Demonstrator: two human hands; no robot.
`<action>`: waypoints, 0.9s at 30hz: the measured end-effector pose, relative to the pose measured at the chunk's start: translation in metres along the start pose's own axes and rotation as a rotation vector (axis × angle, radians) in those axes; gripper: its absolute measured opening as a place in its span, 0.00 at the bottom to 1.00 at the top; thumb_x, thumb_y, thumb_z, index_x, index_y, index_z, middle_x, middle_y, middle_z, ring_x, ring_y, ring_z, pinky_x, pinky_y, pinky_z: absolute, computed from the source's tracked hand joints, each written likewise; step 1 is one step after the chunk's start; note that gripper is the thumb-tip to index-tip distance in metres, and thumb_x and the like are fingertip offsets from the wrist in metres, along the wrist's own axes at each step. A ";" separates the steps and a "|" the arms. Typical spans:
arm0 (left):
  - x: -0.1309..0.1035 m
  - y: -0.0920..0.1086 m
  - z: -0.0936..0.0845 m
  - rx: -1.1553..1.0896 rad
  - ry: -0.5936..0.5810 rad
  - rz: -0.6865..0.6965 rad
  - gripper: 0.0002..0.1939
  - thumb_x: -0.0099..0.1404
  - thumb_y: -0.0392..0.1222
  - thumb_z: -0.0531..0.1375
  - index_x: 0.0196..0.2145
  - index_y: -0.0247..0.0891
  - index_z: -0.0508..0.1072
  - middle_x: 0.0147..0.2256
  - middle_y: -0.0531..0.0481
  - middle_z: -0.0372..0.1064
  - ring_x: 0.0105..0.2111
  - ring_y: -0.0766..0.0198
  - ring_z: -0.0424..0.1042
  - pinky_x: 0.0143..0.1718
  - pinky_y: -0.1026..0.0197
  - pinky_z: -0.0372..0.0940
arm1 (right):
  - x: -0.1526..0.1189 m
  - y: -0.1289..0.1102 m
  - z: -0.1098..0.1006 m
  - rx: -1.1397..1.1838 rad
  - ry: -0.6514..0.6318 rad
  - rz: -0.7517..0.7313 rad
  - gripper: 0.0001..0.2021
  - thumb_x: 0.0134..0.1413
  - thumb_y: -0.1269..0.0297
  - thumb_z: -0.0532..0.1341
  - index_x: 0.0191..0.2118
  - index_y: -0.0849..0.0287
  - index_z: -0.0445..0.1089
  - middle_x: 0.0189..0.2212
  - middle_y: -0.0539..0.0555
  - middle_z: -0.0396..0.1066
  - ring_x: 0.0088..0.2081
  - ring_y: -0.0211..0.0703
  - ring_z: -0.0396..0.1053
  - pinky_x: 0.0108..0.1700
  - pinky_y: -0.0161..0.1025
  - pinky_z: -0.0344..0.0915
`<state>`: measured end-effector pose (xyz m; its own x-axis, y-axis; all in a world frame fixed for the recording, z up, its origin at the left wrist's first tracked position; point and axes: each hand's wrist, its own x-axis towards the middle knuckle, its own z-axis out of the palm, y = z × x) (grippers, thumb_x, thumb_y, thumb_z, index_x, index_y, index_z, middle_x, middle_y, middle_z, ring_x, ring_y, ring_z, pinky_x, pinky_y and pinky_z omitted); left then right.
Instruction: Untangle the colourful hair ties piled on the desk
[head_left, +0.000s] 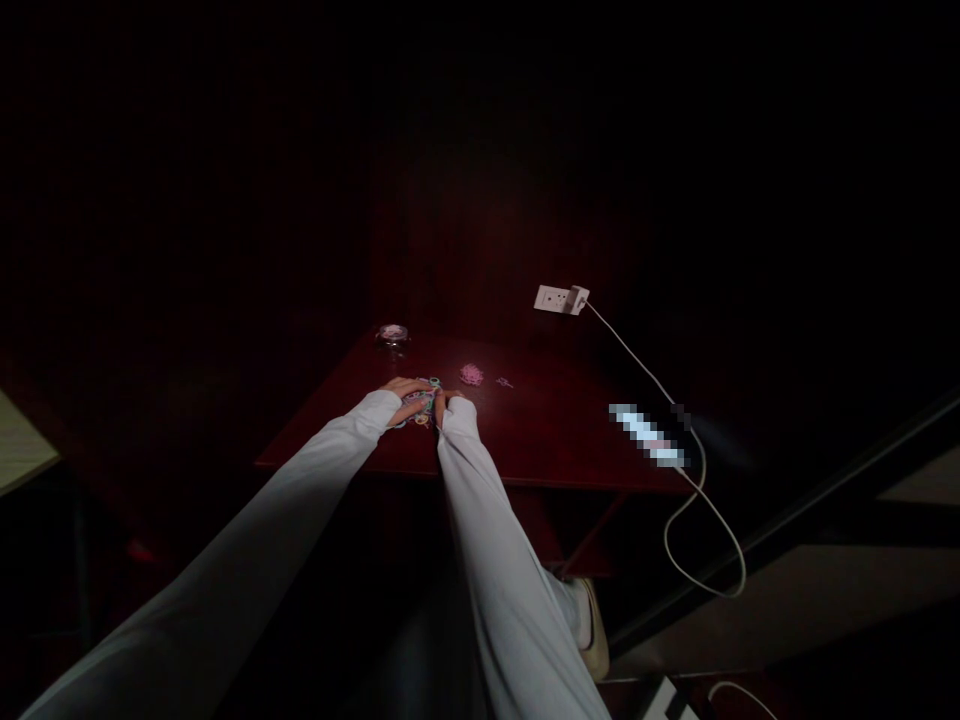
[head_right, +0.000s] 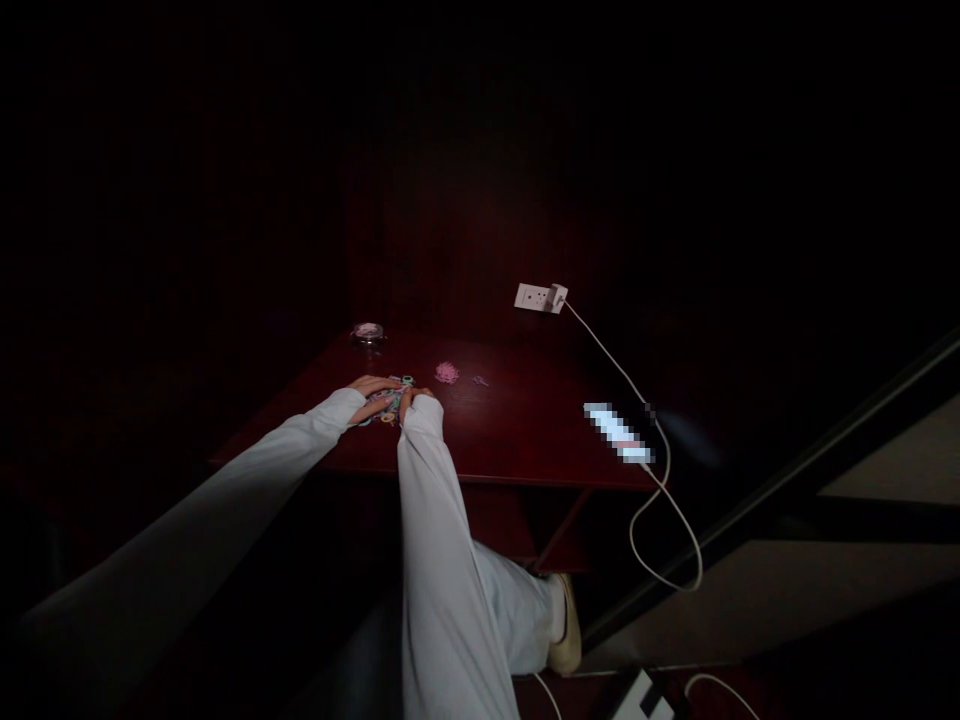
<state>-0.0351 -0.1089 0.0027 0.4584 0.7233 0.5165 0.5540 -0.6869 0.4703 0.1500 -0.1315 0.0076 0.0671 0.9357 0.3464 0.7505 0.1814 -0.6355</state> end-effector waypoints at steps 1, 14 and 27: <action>-0.002 0.002 -0.001 -0.001 0.024 -0.008 0.24 0.75 0.54 0.55 0.58 0.40 0.80 0.61 0.40 0.78 0.63 0.49 0.73 0.70 0.46 0.63 | -0.003 0.000 0.000 0.020 0.005 -0.015 0.16 0.71 0.66 0.57 0.49 0.61 0.84 0.47 0.62 0.83 0.51 0.48 0.80 0.57 0.39 0.72; 0.002 -0.013 0.003 0.193 0.101 0.098 0.15 0.71 0.48 0.62 0.50 0.44 0.84 0.49 0.45 0.81 0.49 0.50 0.74 0.53 0.51 0.71 | 0.001 0.022 0.006 0.280 0.100 -0.049 0.15 0.50 0.72 0.64 0.43 0.59 0.82 0.41 0.56 0.80 0.43 0.47 0.78 0.53 0.42 0.76; 0.019 -0.032 0.015 0.144 0.172 0.108 0.13 0.73 0.48 0.59 0.38 0.42 0.83 0.38 0.47 0.81 0.40 0.55 0.74 0.46 0.55 0.70 | 0.000 0.008 -0.008 0.368 0.036 0.123 0.10 0.59 0.66 0.65 0.41 0.55 0.85 0.32 0.52 0.83 0.35 0.43 0.80 0.41 0.34 0.75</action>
<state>-0.0339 -0.0723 -0.0129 0.4019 0.6149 0.6785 0.6069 -0.7338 0.3054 0.1616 -0.1322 0.0077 0.1697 0.9472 0.2722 0.4503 0.1711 -0.8763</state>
